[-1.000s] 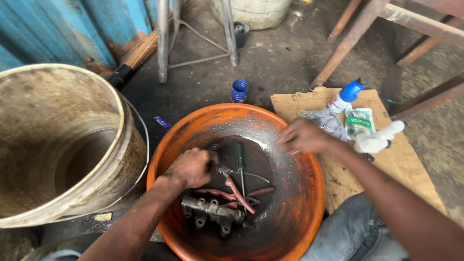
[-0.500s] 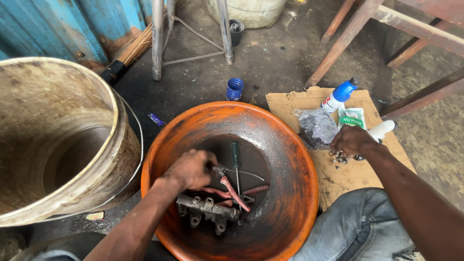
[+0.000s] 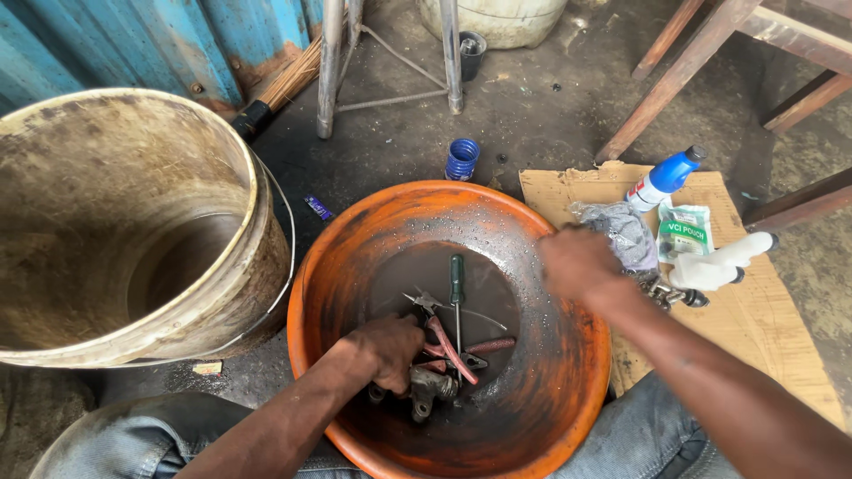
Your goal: The person sits on the ground and cleans various mechanical parts, including a carburetor and pliers, inside an orange basin. They use a small blue bottle to pour liquid onto the parts and scrub them by hand, occasionally picking up and inspecting individual components.
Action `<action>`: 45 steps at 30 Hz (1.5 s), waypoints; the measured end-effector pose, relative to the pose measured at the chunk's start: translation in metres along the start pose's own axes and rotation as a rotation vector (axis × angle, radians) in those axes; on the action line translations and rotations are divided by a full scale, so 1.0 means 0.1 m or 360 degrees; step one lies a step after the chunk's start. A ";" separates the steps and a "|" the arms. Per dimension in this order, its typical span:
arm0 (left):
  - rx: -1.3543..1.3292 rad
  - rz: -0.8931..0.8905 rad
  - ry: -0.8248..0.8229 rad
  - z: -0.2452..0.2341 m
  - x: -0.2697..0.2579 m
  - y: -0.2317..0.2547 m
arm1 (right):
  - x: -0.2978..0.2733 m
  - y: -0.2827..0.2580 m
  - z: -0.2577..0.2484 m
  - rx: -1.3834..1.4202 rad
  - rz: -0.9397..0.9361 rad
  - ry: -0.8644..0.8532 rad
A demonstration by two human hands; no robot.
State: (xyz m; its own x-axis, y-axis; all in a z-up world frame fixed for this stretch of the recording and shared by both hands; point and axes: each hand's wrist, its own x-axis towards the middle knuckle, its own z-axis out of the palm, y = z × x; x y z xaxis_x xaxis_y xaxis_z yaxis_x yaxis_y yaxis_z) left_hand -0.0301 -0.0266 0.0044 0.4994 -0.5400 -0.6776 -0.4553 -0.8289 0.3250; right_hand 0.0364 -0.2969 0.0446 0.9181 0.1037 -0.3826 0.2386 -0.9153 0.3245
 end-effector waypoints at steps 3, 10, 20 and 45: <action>-0.0098 -0.0003 -0.0030 0.01 0.01 -0.01 | -0.04 -0.37 0.09 -0.0036 -0.0149 -0.0078; -0.0484 -0.0227 -0.0001 -0.19 -0.17 -0.11 | 0.03 -0.70 0.72 0.0485 -0.0550 -0.0300; -0.2075 -0.0278 0.0452 0.04 0.23 -0.52 | 0.26 -0.41 0.54 0.1117 -0.0204 -0.0316; -0.3393 -0.0172 0.0686 -0.12 0.30 -0.53 | 0.67 -1.02 1.39 0.2154 0.0477 -0.0562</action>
State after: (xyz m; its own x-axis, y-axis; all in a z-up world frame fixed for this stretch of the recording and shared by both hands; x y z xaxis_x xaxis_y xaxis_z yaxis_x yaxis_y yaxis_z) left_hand 0.0179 -0.0009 -0.0249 0.6873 -0.2314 -0.6885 0.7043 0.4440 0.5539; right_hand 0.0299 -0.2512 -0.1344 0.7053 -0.0733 -0.7051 -0.6117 -0.5657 -0.5530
